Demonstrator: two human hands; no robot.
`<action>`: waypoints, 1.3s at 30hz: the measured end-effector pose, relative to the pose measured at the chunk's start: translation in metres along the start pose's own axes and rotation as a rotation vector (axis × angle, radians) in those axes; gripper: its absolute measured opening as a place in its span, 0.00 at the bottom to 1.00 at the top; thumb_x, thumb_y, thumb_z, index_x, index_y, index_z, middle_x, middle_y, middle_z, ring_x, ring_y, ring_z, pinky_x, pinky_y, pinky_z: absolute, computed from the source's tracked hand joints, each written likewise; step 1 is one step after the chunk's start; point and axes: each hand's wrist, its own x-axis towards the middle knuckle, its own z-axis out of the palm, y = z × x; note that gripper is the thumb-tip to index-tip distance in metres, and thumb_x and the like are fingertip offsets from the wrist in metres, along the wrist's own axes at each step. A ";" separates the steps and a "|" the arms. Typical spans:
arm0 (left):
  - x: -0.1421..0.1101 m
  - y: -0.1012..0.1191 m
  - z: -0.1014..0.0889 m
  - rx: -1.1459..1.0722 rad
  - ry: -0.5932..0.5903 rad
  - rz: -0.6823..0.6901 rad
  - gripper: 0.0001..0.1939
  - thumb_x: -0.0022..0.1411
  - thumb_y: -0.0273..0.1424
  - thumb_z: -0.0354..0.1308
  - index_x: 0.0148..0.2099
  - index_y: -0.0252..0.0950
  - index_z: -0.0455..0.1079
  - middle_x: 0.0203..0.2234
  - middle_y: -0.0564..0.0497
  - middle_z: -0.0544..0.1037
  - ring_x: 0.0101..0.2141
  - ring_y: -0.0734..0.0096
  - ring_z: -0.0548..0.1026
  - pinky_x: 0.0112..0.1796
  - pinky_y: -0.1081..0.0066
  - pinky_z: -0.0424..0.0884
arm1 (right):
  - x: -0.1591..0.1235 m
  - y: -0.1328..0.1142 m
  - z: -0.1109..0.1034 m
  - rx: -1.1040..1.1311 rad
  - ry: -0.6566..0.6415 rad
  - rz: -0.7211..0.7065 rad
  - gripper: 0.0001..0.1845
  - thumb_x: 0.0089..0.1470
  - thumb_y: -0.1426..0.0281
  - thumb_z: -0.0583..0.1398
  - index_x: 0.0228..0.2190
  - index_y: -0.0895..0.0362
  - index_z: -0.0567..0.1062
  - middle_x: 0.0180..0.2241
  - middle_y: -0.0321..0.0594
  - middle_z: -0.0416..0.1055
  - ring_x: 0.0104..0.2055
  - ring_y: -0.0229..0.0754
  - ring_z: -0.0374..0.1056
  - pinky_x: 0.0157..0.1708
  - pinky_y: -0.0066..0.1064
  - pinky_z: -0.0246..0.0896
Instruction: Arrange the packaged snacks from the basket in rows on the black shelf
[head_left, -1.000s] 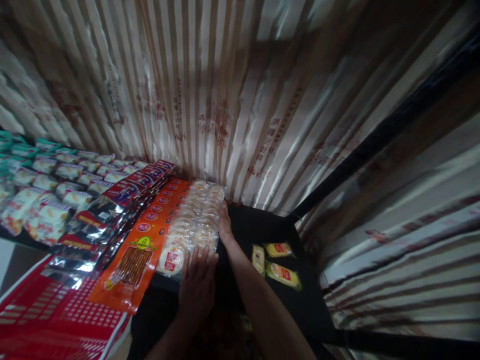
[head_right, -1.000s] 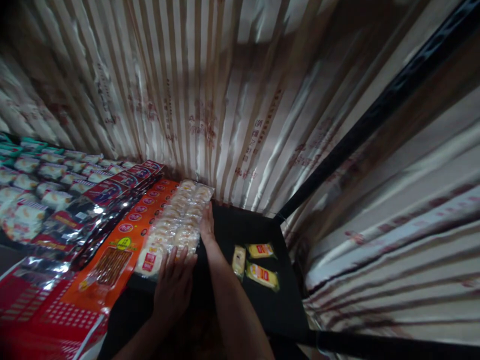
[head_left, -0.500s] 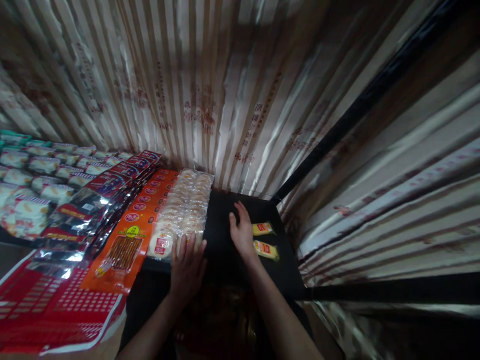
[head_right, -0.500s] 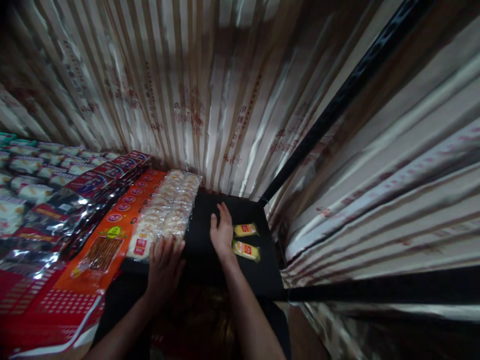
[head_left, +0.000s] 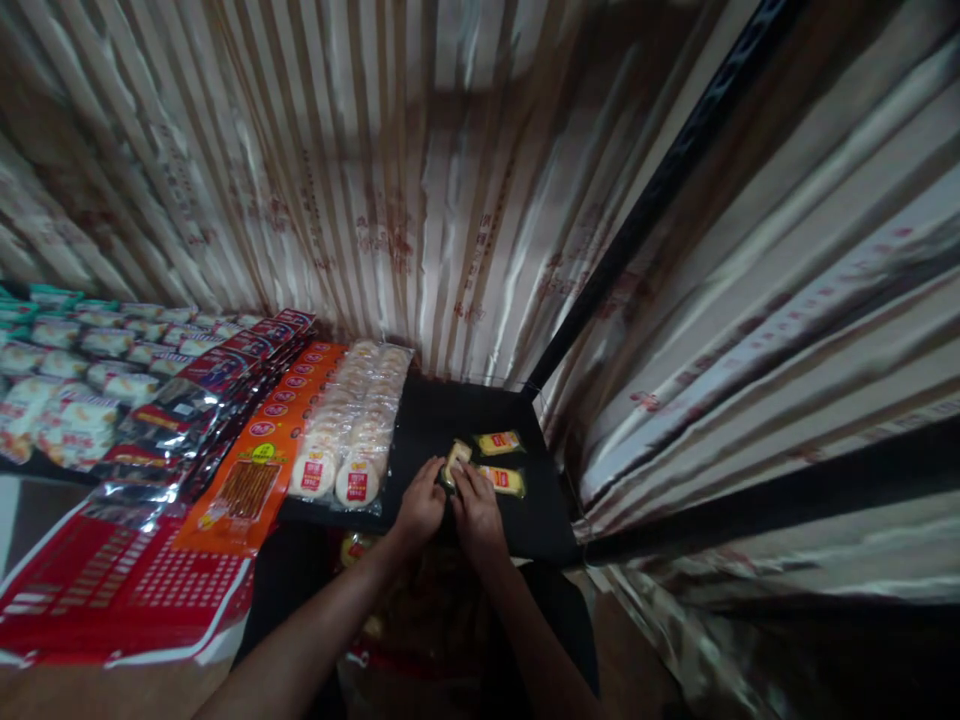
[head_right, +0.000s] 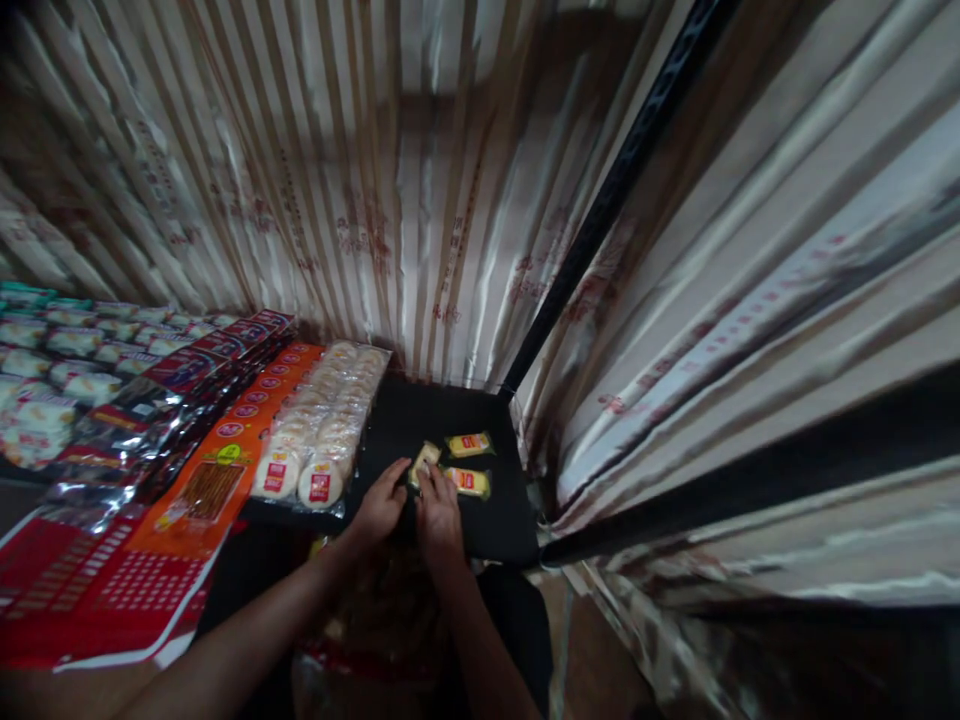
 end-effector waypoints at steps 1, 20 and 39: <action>0.001 0.002 0.000 -0.037 -0.005 -0.027 0.26 0.52 0.16 0.48 0.54 0.32 0.67 0.54 0.43 0.69 0.55 0.64 0.66 0.57 0.64 0.58 | -0.001 0.000 -0.001 0.025 0.000 -0.004 0.21 0.54 0.74 0.50 0.48 0.57 0.72 0.49 0.50 0.69 0.52 0.50 0.63 0.51 0.48 0.60; 0.000 0.030 -0.025 -0.099 0.096 -0.139 0.18 0.53 0.19 0.51 0.45 0.35 0.72 0.41 0.47 0.76 0.37 0.73 0.74 0.41 0.72 0.71 | 0.050 -0.019 -0.050 0.423 -0.179 0.276 0.15 0.51 0.65 0.55 0.43 0.53 0.68 0.37 0.40 0.74 0.39 0.43 0.71 0.40 0.37 0.66; 0.051 0.022 -0.006 -0.130 0.135 -0.229 0.14 0.58 0.22 0.50 0.46 0.32 0.67 0.33 0.47 0.77 0.30 0.74 0.75 0.33 0.76 0.69 | 0.099 0.011 0.013 0.820 -0.081 0.505 0.18 0.44 0.63 0.60 0.38 0.57 0.69 0.30 0.40 0.75 0.33 0.42 0.72 0.35 0.34 0.67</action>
